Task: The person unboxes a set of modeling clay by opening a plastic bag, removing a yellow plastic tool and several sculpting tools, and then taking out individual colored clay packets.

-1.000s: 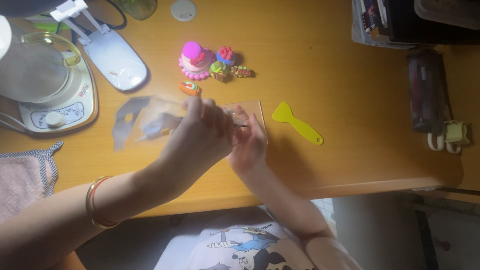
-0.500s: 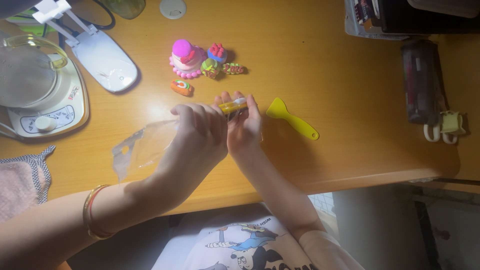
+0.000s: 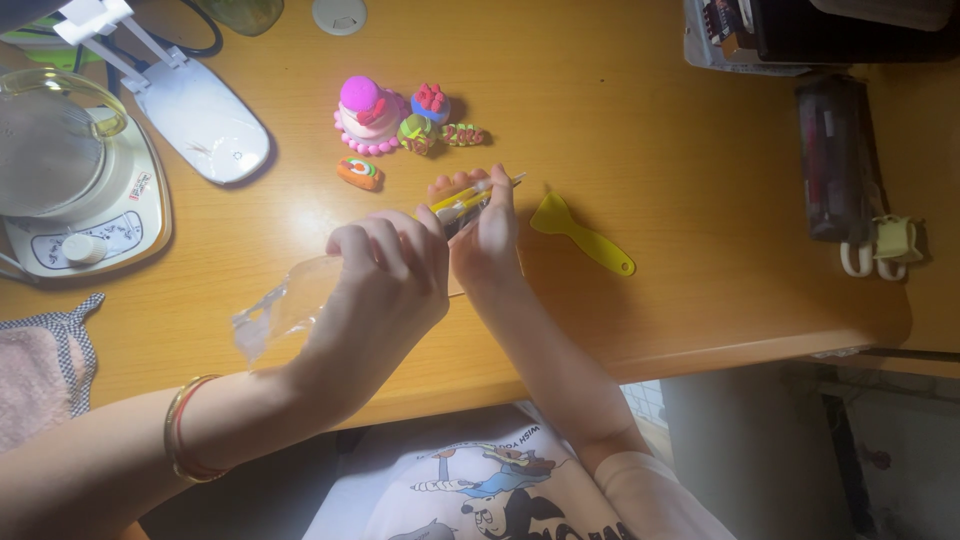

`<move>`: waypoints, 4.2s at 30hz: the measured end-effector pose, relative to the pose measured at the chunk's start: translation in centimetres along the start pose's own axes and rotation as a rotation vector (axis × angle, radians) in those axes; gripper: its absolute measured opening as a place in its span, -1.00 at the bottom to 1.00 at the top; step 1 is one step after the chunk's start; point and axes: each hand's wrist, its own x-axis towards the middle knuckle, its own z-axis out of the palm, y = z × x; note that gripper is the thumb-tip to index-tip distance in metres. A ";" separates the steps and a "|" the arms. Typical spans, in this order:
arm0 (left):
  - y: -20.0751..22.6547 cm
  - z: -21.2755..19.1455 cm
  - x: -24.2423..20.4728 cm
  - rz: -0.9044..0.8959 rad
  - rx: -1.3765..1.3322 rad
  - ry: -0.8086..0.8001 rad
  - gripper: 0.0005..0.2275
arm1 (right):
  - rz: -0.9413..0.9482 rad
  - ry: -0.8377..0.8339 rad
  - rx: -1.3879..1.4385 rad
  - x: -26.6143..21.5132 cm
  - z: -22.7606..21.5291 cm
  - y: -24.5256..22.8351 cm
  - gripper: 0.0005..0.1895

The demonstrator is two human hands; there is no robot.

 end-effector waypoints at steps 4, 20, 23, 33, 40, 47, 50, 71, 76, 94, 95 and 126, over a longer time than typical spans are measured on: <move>-0.8 -1.1 0.5 -0.034 0.059 -0.056 -0.65 | 0.022 -0.013 0.264 0.9 0.7 0.1 -0.68; -5.4 -0.6 -7.4 -0.365 0.082 0.061 -0.80 | -0.120 -0.180 0.303 9.2 -2.8 -6.8 -0.73; -6.2 3.0 -12.5 -0.425 0.154 -0.054 -0.76 | -0.193 -0.210 0.306 10.1 -4.0 -10.0 -0.72; -4.3 16.6 -19.5 -0.510 -0.517 -0.394 -0.34 | -0.387 -0.040 0.201 8.9 -5.9 -19.5 -0.69; -3.1 18.4 -18.9 -0.483 -0.418 -0.293 -0.41 | -0.408 0.005 0.184 10.6 -9.4 -23.4 -0.67; -3.3 9.1 -13.1 -0.397 -0.598 0.027 -0.44 | -0.496 0.024 0.124 8.5 -7.8 -24.3 -0.72; -2.2 4.8 -8.3 -0.271 -1.241 0.247 -0.47 | -0.452 -0.074 -0.016 4.5 -5.0 -21.0 -0.74; 7.2 6.9 2.0 -0.379 -2.753 -0.191 -0.82 | -0.615 -0.819 -1.412 -1.9 -1.0 -11.9 -0.53; 8.5 8.5 1.3 -0.367 -2.816 -0.247 -0.69 | -1.046 -0.581 -2.074 3.4 -4.1 -12.4 -0.76; 9.2 8.4 3.6 -0.474 -2.644 0.311 -0.80 | -0.770 -0.509 -1.632 -5.8 -2.1 -11.5 -0.75; 9.5 8.5 4.0 -0.495 -2.640 0.322 -0.78 | -0.630 -0.555 -1.484 -6.4 -2.1 -10.8 -0.80; 9.1 6.9 4.3 -0.725 -2.628 0.175 -0.65 | -0.323 -0.610 -1.058 -8.6 0.2 -6.9 -0.69</move>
